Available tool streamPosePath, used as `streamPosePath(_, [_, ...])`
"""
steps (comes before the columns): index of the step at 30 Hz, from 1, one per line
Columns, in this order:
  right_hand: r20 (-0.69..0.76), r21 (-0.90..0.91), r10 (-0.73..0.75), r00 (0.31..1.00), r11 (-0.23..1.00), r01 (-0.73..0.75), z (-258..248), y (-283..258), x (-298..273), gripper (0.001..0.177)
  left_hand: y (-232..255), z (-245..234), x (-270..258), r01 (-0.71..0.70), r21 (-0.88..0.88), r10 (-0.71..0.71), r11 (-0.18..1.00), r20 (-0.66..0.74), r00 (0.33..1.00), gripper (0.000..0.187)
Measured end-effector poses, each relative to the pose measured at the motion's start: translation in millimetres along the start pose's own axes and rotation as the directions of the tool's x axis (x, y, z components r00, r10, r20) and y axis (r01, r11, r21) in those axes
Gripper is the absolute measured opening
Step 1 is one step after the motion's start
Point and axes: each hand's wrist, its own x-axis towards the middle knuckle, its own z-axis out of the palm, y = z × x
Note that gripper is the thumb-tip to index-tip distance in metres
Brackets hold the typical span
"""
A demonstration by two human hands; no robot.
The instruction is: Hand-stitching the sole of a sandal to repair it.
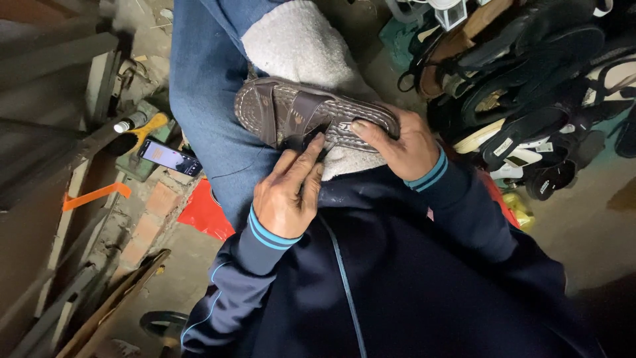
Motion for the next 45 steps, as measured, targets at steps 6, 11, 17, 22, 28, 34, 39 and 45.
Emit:
streamPosePath(6, [-0.001, -0.262, -0.089, 0.996, 0.961, 0.085, 3, -11, -11, 0.033, 8, -12, 0, -0.013, -0.062, 0.012, 0.998, -0.02, 1.0, 0.033])
streamPosePath(11, [0.049, -0.474, -0.173, 0.984, 0.863, 0.175, 23, -49, -16, 0.036, -2, -30, -11, -0.014, -0.154, 0.01, 0.988, -0.031, 0.999, 0.034])
streamPosePath(17, [0.111, -0.544, -0.226, 0.968, 0.801, 0.25, 39, -50, -21, 0.036, -12, -47, -17, -0.056, -0.166, 0.056, 0.985, -0.008, 0.998, 0.035])
streamPosePath(22, [0.122, -0.537, -0.188, 0.974, 0.813, 0.225, 45, -50, -27, 0.035, -14, -52, -14, -0.17, 0.016, 0.171, 0.985, -0.003, 0.985, 0.03])
streamPosePath(28, [0.092, -0.576, -0.186, 0.978, 0.791, 0.205, 53, -45, -33, 0.035, -10, -47, -6, -0.283, 0.351, 0.301, 0.893, 0.004, 0.954, 0.039])
streamPosePath(34, [0.1, -0.543, -0.183, 0.978, 0.814, 0.208, 50, -34, -34, 0.039, -16, -36, 1, -0.028, -0.301, 0.045, 0.953, 0.052, 0.998, 0.036])
streamPosePath(39, [0.108, -0.6, -0.196, 0.975, 0.769, 0.221, 47, -31, -34, 0.043, -8, -41, 6, -0.165, -0.008, 0.166, 0.986, 0.031, 0.986, 0.041])
streamPosePath(45, [0.142, -0.59, -0.161, 0.977, 0.778, 0.214, 46, -30, -33, 0.046, -14, -23, 2, 0.119, -0.634, -0.099, 0.764, 0.066, 0.993, 0.035])
